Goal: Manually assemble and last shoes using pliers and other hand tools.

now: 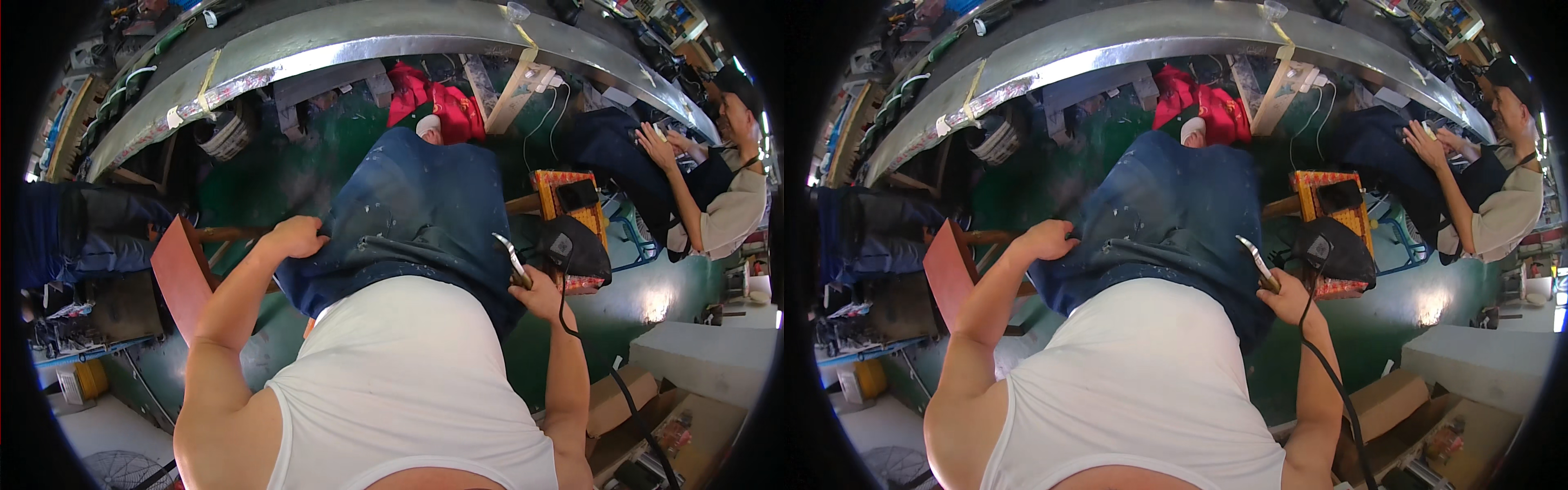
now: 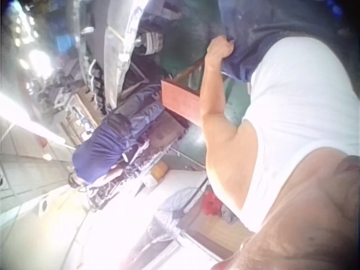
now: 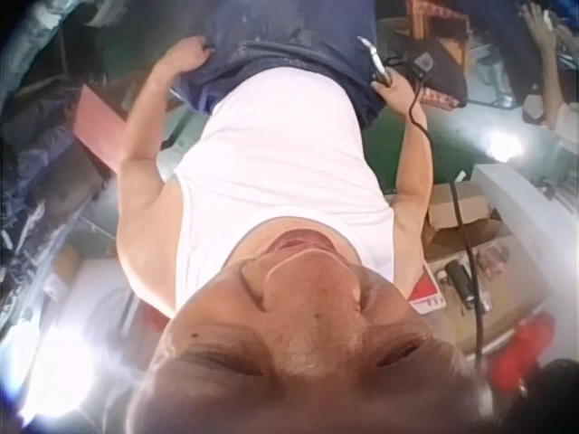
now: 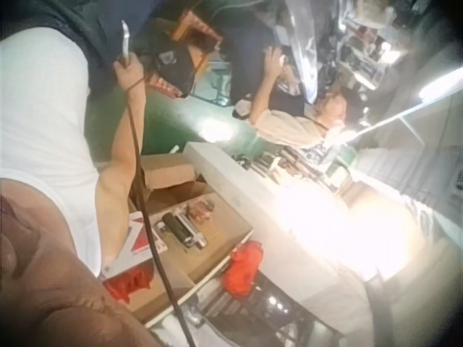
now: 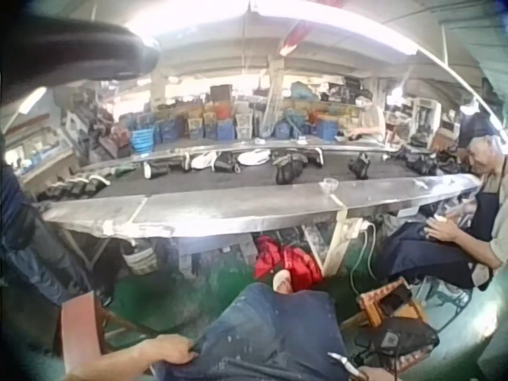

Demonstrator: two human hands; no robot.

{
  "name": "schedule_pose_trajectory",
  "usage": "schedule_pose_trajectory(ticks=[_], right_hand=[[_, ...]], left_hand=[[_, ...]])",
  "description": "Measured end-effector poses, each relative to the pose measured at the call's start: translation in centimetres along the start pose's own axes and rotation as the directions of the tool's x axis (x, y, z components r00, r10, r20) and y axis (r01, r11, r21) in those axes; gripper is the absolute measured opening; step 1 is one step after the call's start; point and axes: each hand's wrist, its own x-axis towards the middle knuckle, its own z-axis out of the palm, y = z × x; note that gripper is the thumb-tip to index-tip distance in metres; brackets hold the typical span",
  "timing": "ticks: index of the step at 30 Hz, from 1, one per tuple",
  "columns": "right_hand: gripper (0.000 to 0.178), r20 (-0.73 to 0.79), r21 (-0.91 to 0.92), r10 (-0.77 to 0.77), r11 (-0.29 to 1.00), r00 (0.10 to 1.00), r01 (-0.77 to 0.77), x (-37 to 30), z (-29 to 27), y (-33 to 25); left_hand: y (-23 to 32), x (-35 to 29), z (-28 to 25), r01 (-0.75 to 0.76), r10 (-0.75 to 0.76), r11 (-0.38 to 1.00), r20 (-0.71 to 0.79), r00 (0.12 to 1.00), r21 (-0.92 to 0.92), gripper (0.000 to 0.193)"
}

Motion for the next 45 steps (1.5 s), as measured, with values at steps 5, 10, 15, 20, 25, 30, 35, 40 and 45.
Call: schedule_pose_trajectory(ticks=[5,10,15,20,25,30,35,40,45], right_hand=[[0.028,-0.006,-0.102,0.0,0.995,1.0,0.0,0.4,1.1,-0.7],[0.032,-0.003,-0.248,-0.004,0.969,1.0,0.003,0.9,1.4,0.0],[0.035,-0.092,-0.407,-0.104,0.912,0.99,0.057,1.4,2.2,-1.5],[0.035,-0.344,-0.416,-0.342,0.89,0.875,0.184,3.2,1.6,-2.2],[0.028,-0.534,-0.089,-0.25,0.967,0.808,0.24,7.1,0.6,-5.3],[0.021,-0.531,0.131,-0.199,0.941,0.823,0.312,10.6,-0.9,-9.0],[0.015,-0.446,0.444,-0.17,0.811,0.879,0.382,14.0,-3.1,-10.3],[0.023,-0.643,0.562,-0.221,0.513,0.733,0.648,17.7,-7.8,-13.3],[0.036,-0.461,0.524,-0.229,0.709,0.857,0.472,23.5,-11.3,-15.4]], left_hand=[[-0.1,1.0,1.3,-0.016,0.015,1.0,0.051,0.999,0.015,0.042],[0.6,2.0,2.0,-0.03,0.032,0.999,0.106,0.994,-0.018,0.045],[0.5,2.3,3.9,-0.05,0.058,0.994,0.081,0.995,-0.1,0.044],[0.3,2.7,2.9,-0.058,0.064,0.996,0.088,0.994,-0.07,0.04],[-0.7,3.3,1.3,0.002,0.0,0.998,0.032,0.999,-0.069,0.045],[-1.4,3.6,1.8,0.017,-0.012,0.996,0.06,0.998,-0.085,0.05],[-2.6,5.4,1.0,-0.012,0.021,0.996,0.112,0.993,-0.083,0.053],[-3.6,6.6,-5.5,-0.071,0.089,0.921,0.029,0.996,-0.382,0.063],[-4.6,10.0,-16.3,-0.27,0.225,0.533,-0.173,0.959,-0.802,0.042]])
